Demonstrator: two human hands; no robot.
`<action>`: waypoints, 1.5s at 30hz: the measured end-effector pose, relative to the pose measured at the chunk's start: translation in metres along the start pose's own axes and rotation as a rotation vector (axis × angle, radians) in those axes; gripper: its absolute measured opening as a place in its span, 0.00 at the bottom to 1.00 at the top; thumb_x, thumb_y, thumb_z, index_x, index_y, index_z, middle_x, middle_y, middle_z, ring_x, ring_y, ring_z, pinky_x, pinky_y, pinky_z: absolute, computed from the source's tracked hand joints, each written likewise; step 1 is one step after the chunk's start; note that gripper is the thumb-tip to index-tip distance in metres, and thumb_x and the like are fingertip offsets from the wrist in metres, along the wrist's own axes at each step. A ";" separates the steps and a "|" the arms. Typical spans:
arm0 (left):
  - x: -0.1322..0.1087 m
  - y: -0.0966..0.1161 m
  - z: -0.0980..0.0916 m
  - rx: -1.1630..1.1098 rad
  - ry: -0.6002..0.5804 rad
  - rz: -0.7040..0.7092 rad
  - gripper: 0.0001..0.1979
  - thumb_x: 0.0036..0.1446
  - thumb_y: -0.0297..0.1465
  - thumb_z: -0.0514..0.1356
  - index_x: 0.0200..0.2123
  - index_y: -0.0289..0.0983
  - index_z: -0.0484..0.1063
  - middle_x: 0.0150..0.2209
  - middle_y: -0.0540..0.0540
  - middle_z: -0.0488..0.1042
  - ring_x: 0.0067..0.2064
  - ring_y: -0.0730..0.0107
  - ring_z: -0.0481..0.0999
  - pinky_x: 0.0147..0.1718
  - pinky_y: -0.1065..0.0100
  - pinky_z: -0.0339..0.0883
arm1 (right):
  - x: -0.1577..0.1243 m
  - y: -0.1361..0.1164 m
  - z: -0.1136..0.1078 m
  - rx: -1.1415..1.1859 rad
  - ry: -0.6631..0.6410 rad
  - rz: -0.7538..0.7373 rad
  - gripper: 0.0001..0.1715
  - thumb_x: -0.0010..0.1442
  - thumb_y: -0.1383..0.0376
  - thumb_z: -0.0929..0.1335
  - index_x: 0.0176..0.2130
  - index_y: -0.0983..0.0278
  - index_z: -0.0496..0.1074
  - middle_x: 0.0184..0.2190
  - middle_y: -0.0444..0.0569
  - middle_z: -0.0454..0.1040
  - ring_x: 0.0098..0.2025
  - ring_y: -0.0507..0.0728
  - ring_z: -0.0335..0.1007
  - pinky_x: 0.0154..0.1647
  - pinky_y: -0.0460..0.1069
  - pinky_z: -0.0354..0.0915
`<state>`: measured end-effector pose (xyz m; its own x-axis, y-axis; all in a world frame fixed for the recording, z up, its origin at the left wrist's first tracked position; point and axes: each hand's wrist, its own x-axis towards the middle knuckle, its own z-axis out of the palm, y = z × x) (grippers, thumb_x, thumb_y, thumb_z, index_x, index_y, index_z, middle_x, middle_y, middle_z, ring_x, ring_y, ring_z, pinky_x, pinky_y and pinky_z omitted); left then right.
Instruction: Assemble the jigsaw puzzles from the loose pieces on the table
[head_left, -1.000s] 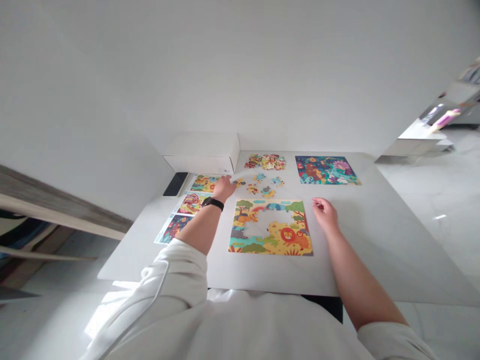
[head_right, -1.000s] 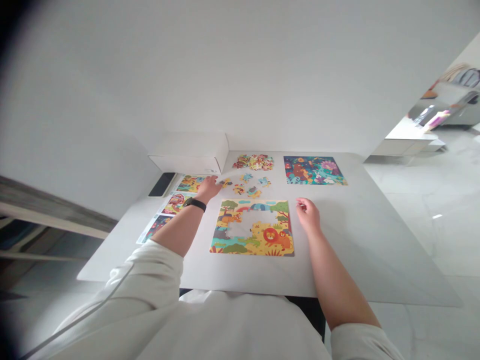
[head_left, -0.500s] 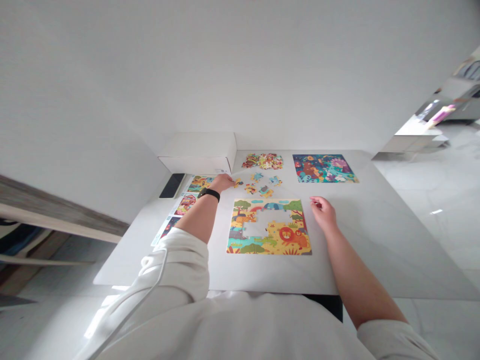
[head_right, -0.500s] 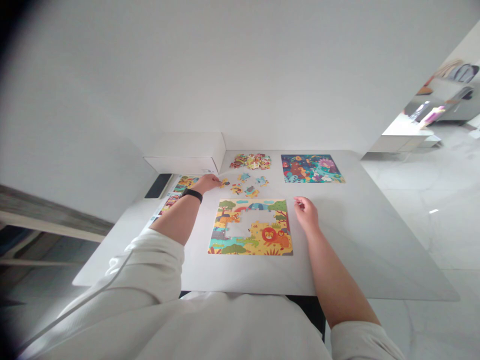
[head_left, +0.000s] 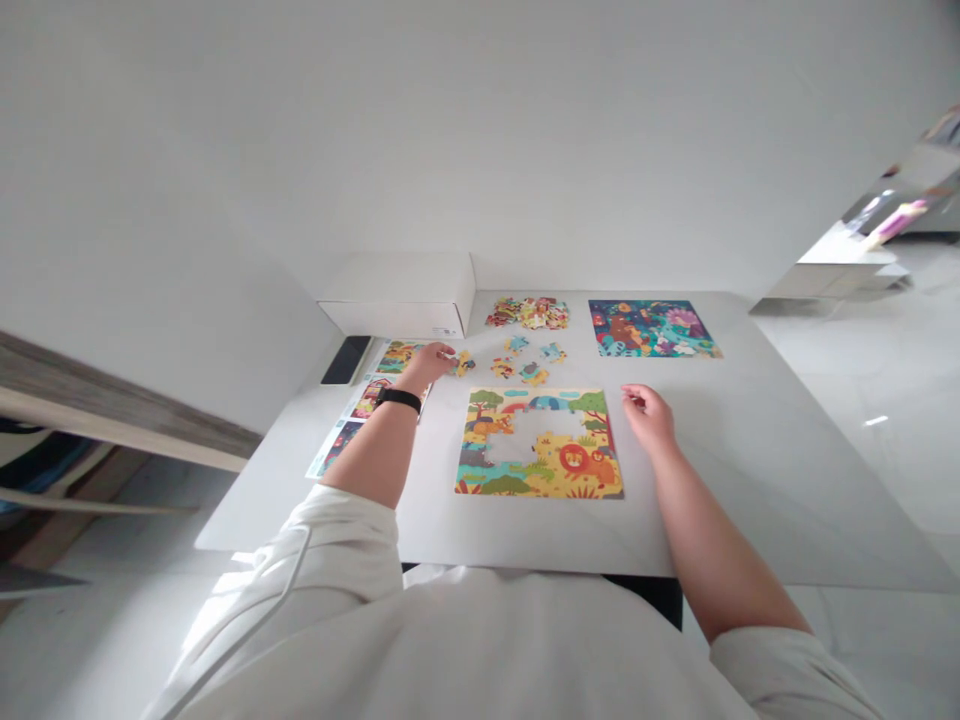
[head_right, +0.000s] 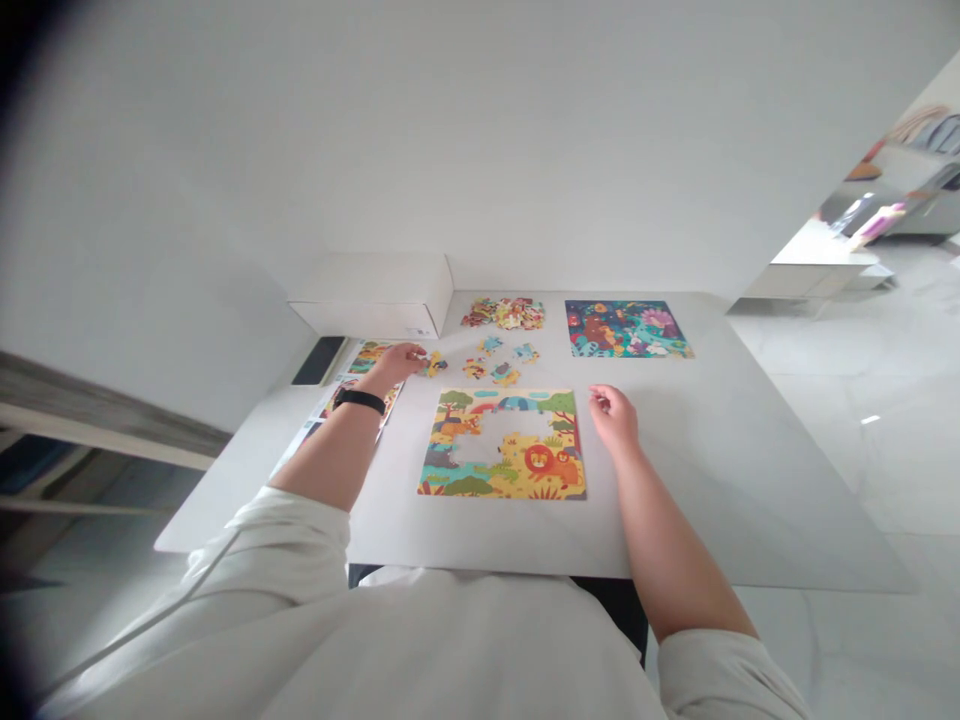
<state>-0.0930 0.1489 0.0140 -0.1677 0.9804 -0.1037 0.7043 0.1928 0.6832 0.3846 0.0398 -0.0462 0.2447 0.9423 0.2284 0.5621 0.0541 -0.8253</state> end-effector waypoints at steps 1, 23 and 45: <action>-0.010 -0.002 -0.003 -0.048 0.005 -0.003 0.11 0.49 0.35 0.70 0.36 0.37 0.79 0.24 0.51 0.73 0.29 0.67 0.74 0.31 0.67 0.62 | 0.000 0.001 0.000 -0.004 0.000 -0.001 0.25 0.60 0.48 0.68 0.47 0.61 0.81 0.45 0.57 0.85 0.38 0.62 0.77 0.44 0.57 0.73; -0.170 0.012 0.064 -0.706 -0.317 0.140 0.27 0.46 0.55 0.76 0.34 0.37 0.80 0.35 0.45 0.81 0.33 0.70 0.76 0.36 0.66 0.72 | -0.005 -0.005 0.000 -0.059 0.064 0.005 0.22 0.60 0.51 0.68 0.45 0.62 0.82 0.45 0.59 0.85 0.38 0.62 0.77 0.47 0.58 0.74; -0.182 0.020 0.080 -0.753 -0.325 0.082 0.27 0.48 0.56 0.76 0.36 0.38 0.82 0.32 0.45 0.82 0.31 0.67 0.79 0.31 0.65 0.76 | -0.054 -0.109 0.033 0.154 -0.463 -0.308 0.25 0.66 0.53 0.74 0.60 0.54 0.76 0.50 0.52 0.82 0.45 0.61 0.81 0.45 0.57 0.80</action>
<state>0.0068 -0.0224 -0.0114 0.1534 0.9755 -0.1579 0.0355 0.1542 0.9874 0.2840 -0.0059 0.0145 -0.3032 0.9199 0.2489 0.4225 0.3639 -0.8301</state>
